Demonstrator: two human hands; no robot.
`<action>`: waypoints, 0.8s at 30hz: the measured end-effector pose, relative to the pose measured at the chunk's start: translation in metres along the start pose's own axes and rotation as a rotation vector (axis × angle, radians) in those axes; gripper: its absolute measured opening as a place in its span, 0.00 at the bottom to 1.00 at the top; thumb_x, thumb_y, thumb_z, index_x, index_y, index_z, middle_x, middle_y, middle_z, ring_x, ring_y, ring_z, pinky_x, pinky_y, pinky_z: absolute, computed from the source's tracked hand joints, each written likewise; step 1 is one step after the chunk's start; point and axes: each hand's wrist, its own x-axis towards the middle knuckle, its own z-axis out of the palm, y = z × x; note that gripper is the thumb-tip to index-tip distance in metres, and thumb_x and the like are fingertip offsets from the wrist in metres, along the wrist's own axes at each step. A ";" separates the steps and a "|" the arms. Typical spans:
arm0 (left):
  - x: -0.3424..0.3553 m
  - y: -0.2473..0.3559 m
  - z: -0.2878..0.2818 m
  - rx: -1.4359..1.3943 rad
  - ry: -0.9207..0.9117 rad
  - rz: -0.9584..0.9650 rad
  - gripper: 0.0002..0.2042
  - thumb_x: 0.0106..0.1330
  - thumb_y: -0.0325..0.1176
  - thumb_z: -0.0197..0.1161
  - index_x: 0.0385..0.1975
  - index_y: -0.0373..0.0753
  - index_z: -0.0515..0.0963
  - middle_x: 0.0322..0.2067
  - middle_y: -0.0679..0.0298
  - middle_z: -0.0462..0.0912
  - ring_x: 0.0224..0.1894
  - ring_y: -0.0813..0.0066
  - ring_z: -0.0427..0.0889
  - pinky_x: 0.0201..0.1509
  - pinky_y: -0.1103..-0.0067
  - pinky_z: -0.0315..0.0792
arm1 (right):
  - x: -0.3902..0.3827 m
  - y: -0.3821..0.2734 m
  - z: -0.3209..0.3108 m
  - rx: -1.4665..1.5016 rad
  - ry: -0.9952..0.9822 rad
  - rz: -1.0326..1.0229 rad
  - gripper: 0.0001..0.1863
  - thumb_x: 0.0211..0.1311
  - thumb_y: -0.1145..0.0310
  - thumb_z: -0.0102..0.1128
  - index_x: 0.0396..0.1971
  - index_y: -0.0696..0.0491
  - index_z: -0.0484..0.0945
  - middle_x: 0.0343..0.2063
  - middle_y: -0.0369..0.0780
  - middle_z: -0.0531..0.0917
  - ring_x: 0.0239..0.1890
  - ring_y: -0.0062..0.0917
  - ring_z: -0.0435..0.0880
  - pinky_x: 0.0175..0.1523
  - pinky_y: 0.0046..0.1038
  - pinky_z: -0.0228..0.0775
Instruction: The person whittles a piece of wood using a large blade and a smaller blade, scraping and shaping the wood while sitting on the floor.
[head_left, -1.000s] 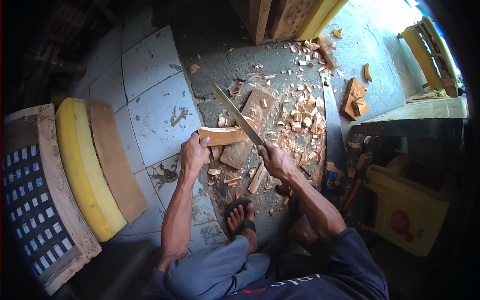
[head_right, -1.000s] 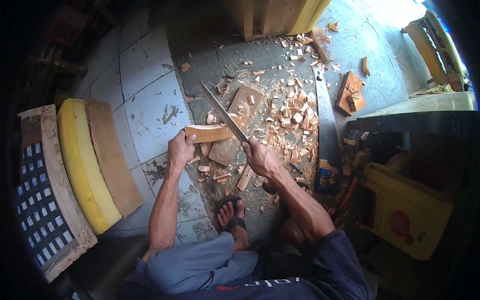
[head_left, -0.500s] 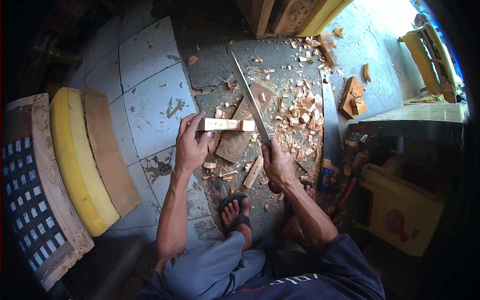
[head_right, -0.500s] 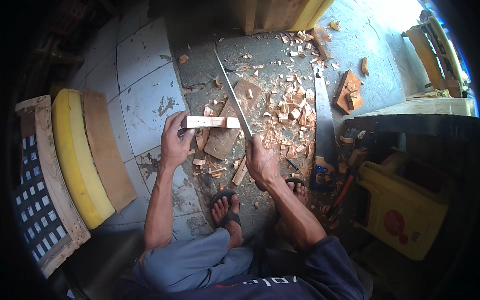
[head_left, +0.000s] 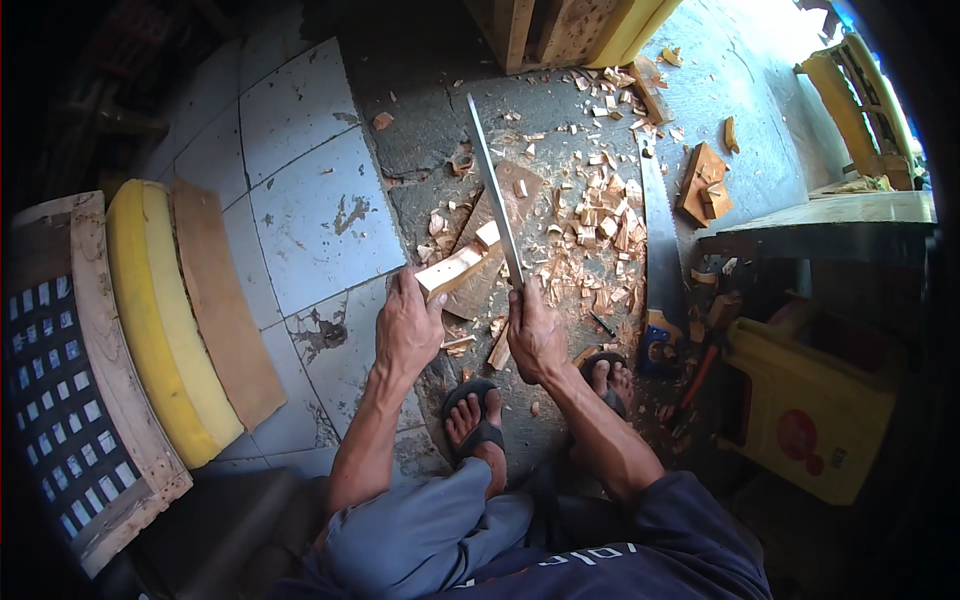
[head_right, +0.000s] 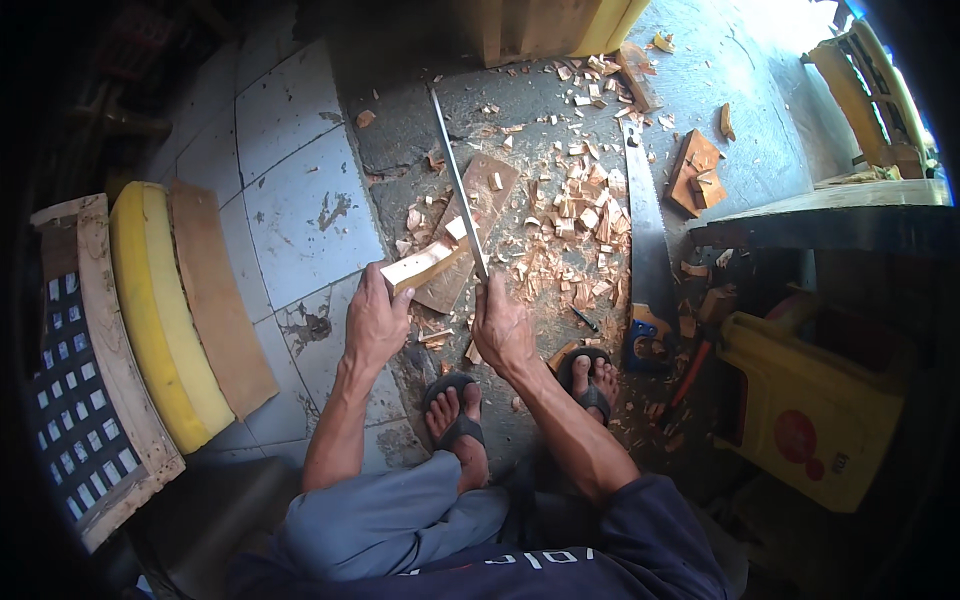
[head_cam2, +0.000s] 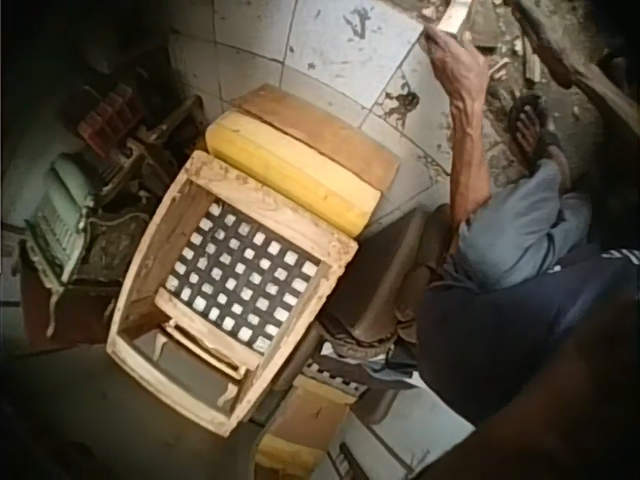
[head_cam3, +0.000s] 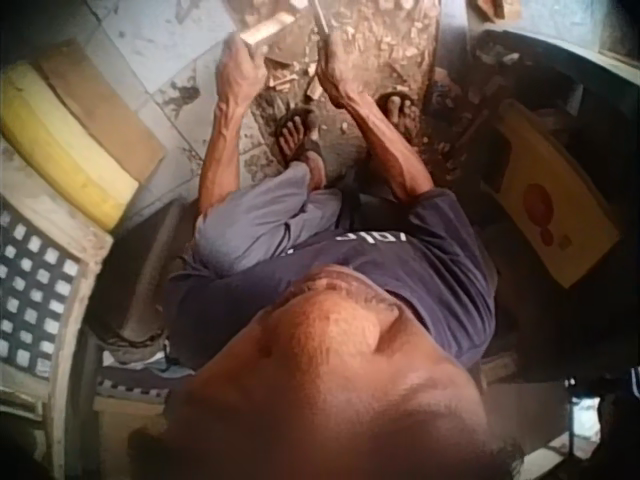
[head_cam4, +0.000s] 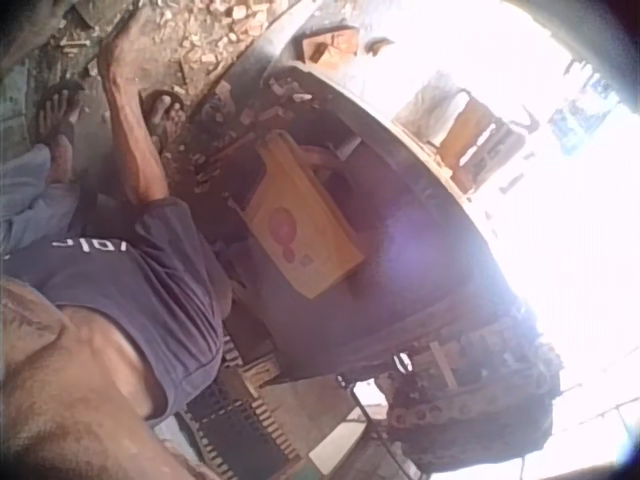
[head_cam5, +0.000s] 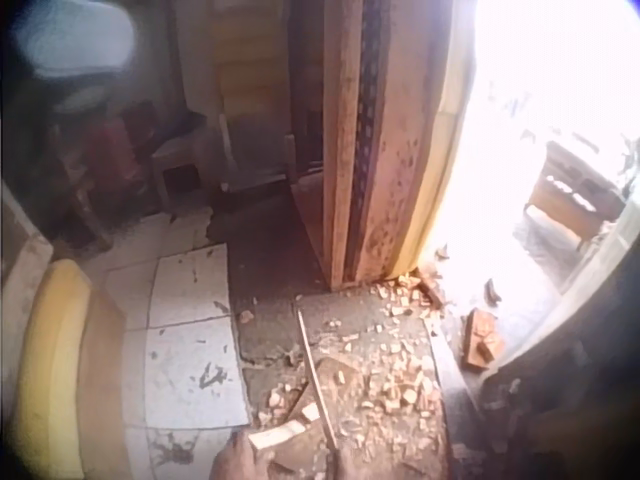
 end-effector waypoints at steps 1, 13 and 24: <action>0.001 -0.003 0.000 0.028 -0.013 -0.022 0.21 0.68 0.30 0.65 0.53 0.27 0.66 0.45 0.36 0.78 0.46 0.36 0.82 0.49 0.55 0.76 | 0.002 0.001 -0.004 -0.011 -0.057 0.021 0.11 0.80 0.61 0.45 0.49 0.53 0.65 0.16 0.55 0.79 0.17 0.56 0.80 0.21 0.53 0.67; -0.032 -0.019 0.046 0.139 0.179 0.310 0.18 0.59 0.27 0.69 0.47 0.38 0.70 0.44 0.54 0.71 0.43 0.50 0.83 0.39 0.62 0.83 | -0.001 -0.002 -0.020 -0.024 -0.004 0.023 0.14 0.77 0.64 0.50 0.56 0.52 0.69 0.18 0.53 0.81 0.17 0.51 0.81 0.22 0.50 0.71; -0.042 -0.058 0.065 0.204 0.143 0.424 0.29 0.53 0.17 0.65 0.56 0.48 0.73 0.57 0.51 0.66 0.51 0.46 0.80 0.48 0.62 0.83 | 0.042 0.067 -0.046 -0.366 0.134 0.258 0.36 0.70 0.61 0.55 0.75 0.51 0.55 0.21 0.53 0.83 0.22 0.51 0.84 0.30 0.50 0.73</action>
